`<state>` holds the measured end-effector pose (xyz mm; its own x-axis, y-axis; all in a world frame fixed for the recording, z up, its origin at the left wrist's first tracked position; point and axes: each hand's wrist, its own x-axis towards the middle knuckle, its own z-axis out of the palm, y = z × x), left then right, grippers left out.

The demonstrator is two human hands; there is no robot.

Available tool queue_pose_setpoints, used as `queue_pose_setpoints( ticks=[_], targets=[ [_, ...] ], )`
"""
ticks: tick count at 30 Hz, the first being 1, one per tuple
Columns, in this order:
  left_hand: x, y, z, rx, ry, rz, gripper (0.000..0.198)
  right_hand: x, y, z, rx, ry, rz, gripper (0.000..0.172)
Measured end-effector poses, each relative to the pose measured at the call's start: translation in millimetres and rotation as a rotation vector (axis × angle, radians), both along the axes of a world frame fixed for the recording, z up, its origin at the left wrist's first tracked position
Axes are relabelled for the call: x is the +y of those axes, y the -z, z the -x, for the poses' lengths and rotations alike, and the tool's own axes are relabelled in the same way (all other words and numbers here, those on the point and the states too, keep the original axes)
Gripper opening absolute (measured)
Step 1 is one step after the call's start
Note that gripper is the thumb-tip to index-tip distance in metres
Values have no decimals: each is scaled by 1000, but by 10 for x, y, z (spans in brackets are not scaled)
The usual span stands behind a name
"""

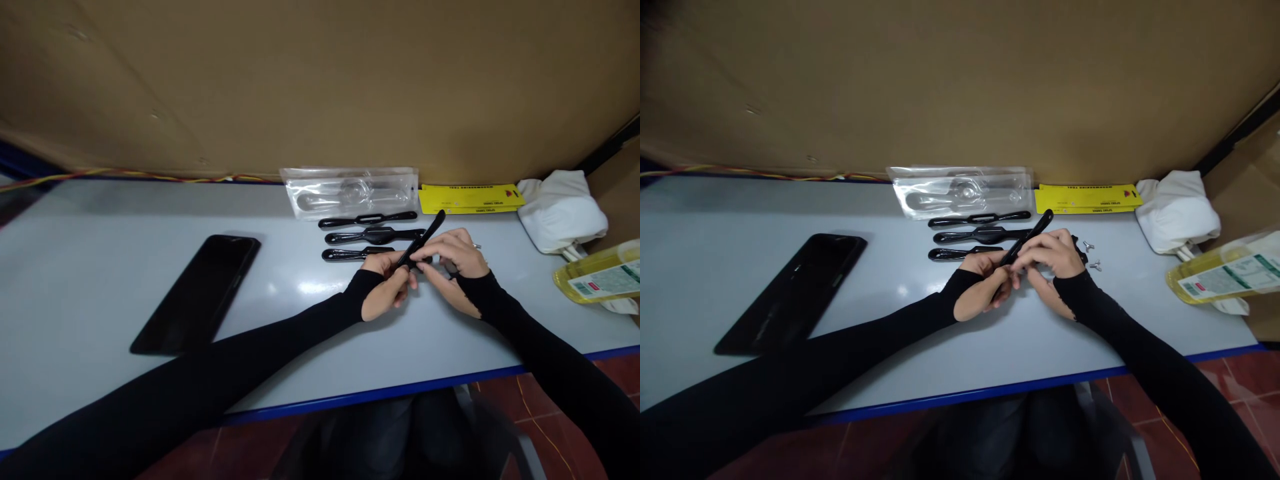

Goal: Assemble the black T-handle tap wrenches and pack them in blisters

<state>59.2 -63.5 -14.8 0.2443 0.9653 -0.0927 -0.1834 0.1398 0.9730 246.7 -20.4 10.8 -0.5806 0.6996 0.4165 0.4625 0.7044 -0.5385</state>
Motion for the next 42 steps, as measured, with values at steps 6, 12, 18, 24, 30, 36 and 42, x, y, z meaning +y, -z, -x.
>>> queue_pose_setpoints(
  ticks=[6,12,18,24,30,36,42],
  targets=[
    [1,14,2,-16,-2,12,17,-15,-17,10,28,69,13,9],
    [6,45,5,-16,-17,45,20,-30,-12,-2,-6,20,13,33],
    [-4,41,2,-9,-19,5,16,-10,-4,-2,17,68,4,21],
    [-8,28,-7,-6,-15,-3,17,9,-7,-4,30,64,16,21],
    [-1,31,-10,-20,-24,7,18,7,2,-12,-11,9,22,24],
    [-1,30,-3,-13,-12,5,14,8,16,1,-6,49,7,19],
    [3,72,-22,-16,-39,-12,14,7,3,-8,-26,-12,-27,20]
  ],
)
